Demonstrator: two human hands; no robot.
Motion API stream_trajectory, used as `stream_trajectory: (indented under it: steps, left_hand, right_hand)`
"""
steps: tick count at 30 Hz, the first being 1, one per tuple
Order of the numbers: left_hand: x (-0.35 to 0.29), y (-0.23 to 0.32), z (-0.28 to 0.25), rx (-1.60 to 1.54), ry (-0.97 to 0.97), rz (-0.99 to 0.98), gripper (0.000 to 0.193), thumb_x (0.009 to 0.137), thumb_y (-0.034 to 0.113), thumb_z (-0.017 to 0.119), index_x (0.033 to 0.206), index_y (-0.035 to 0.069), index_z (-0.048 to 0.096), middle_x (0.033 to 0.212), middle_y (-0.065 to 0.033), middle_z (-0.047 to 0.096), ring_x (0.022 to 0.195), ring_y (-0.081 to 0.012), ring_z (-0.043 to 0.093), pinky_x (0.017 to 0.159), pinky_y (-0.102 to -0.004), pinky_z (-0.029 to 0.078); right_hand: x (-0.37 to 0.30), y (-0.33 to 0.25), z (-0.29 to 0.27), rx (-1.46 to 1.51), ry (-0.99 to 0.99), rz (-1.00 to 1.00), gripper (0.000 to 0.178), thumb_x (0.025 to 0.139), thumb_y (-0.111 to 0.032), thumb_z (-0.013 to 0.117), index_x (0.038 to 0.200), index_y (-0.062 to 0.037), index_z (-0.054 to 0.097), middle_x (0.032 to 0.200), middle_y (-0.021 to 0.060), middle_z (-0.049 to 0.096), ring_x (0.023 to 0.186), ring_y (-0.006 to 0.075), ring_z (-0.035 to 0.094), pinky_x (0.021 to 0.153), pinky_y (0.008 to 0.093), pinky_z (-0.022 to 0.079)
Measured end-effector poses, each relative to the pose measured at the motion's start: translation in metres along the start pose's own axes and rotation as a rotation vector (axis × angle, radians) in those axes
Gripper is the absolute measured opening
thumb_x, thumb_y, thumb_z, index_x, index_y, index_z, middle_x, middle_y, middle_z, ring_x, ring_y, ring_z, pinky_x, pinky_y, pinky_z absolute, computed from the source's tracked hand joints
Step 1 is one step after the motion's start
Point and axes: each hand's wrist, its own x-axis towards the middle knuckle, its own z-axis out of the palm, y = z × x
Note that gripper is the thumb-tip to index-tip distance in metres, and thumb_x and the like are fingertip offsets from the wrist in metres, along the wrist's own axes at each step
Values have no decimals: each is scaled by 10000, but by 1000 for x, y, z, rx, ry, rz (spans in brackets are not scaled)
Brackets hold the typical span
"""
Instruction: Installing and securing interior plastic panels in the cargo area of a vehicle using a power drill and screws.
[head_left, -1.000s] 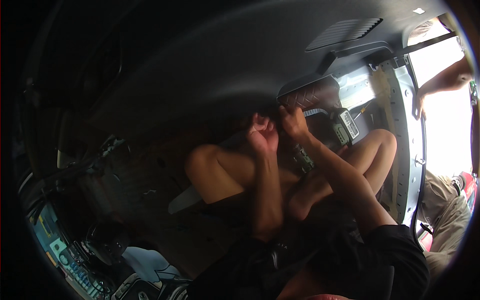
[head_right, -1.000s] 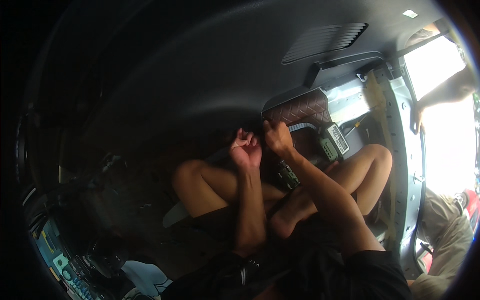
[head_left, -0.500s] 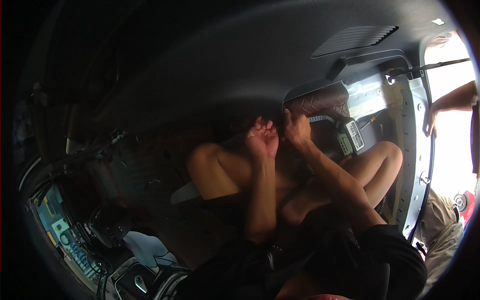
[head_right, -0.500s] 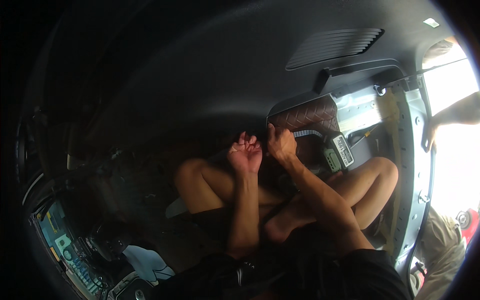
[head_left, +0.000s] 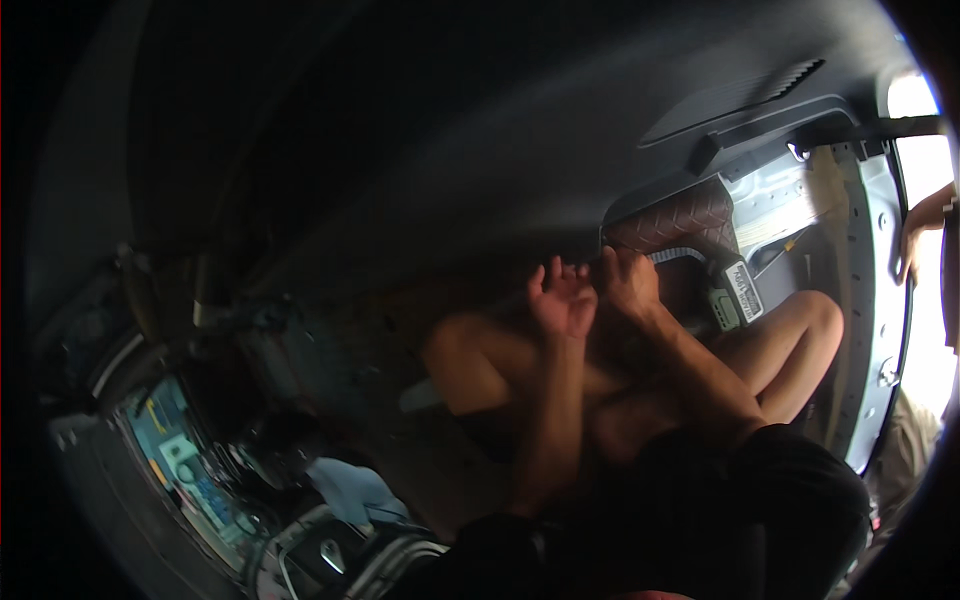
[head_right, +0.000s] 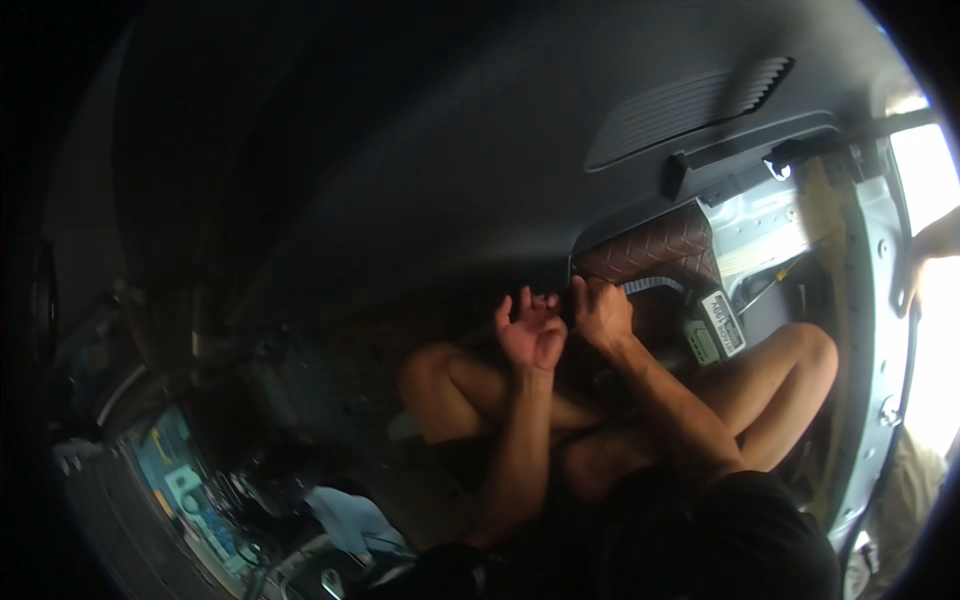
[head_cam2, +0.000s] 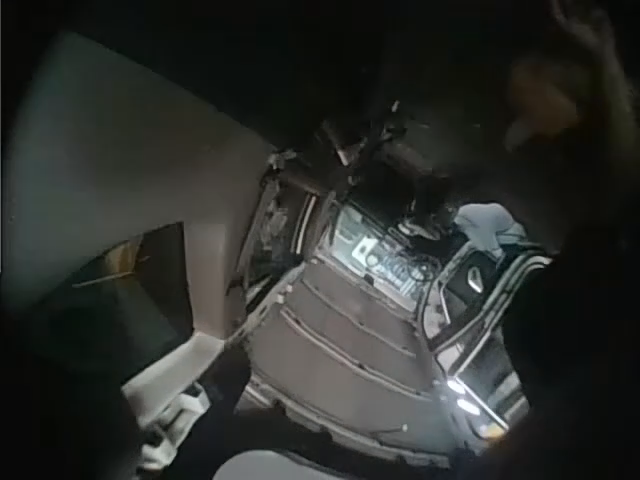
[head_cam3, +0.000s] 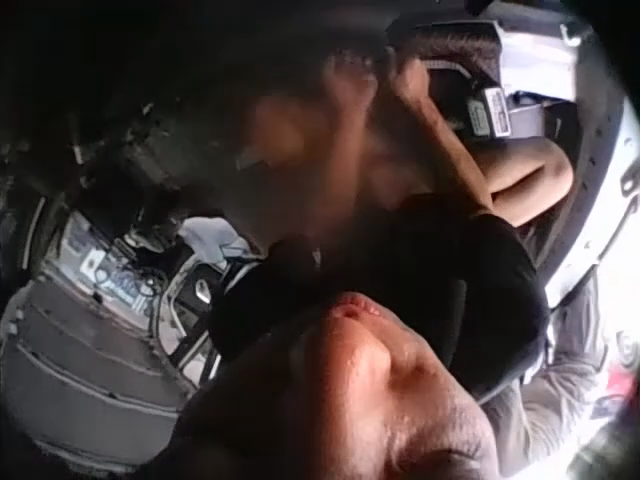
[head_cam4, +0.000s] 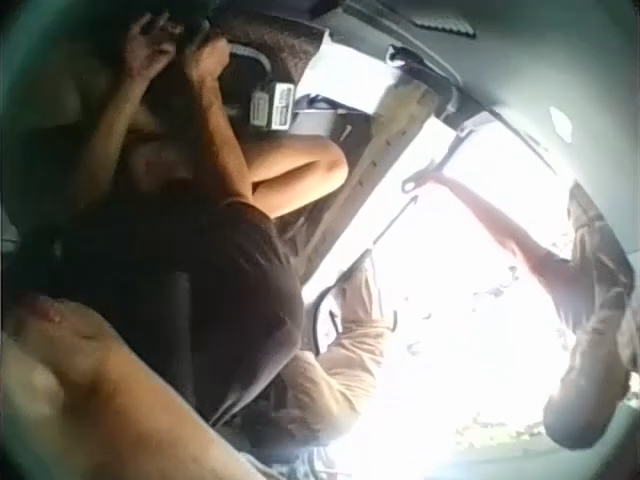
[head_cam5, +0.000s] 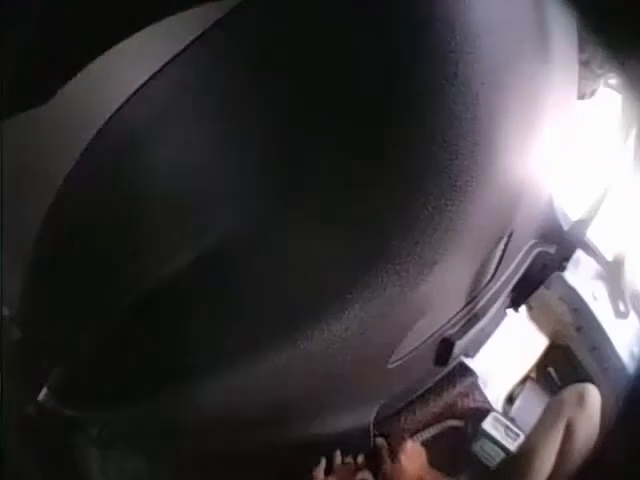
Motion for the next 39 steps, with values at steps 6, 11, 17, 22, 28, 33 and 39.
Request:
stream_trajectory:
  steps: [6,11,17,22,28,33,39]
  left_hand:
    - [17,-4,-11,14,-118,-16,374,915,407,574,961,62,710,866,-91,598,926,-178,475,391,-151,383]
    - [20,-6,-6,98,-176,-40,290,903,336,633,825,71,721,888,-48,583,867,-152,457,409,-152,361]
    - [22,-11,9,172,223,162,148,851,187,624,725,122,582,789,-6,561,614,-138,396,408,-215,267]
    - [27,-18,17,239,375,256,128,793,156,606,747,128,489,725,-20,495,505,-137,333,419,-243,281]
    - [21,-15,14,288,335,269,134,802,220,611,762,120,530,777,-32,571,506,-139,372,433,-242,283]
    - [13,-15,2,166,57,182,95,778,192,612,747,102,617,720,-27,555,595,-143,428,517,-249,320]
    - [17,-11,0,414,100,285,69,745,130,587,804,121,551,809,-20,576,522,-142,372,498,-249,317]
  right_hand:
    - [-3,-9,-9,11,-7,20,421,956,-348,489,804,7,659,766,259,645,762,445,640,678,520,501]
    - [-4,-6,-8,-12,1,2,384,942,-323,508,775,-10,658,754,246,646,735,439,638,669,505,506]
    - [-10,-6,-11,50,-10,-44,369,931,-309,531,778,4,653,765,259,643,752,440,634,689,503,507]
    - [-10,-4,-17,-31,-57,-63,367,933,-301,527,792,12,657,772,257,649,752,433,640,699,501,514]
    - [-10,-3,-21,41,-155,4,373,940,-297,521,801,23,652,755,254,646,752,431,641,702,496,518]
    - [-12,1,-20,34,-110,-49,376,945,-298,515,792,18,648,741,249,646,740,438,641,694,495,520]
    - [-12,-8,-30,40,-88,-98,377,952,-280,512,760,23,630,704,252,628,696,448,622,651,492,507]
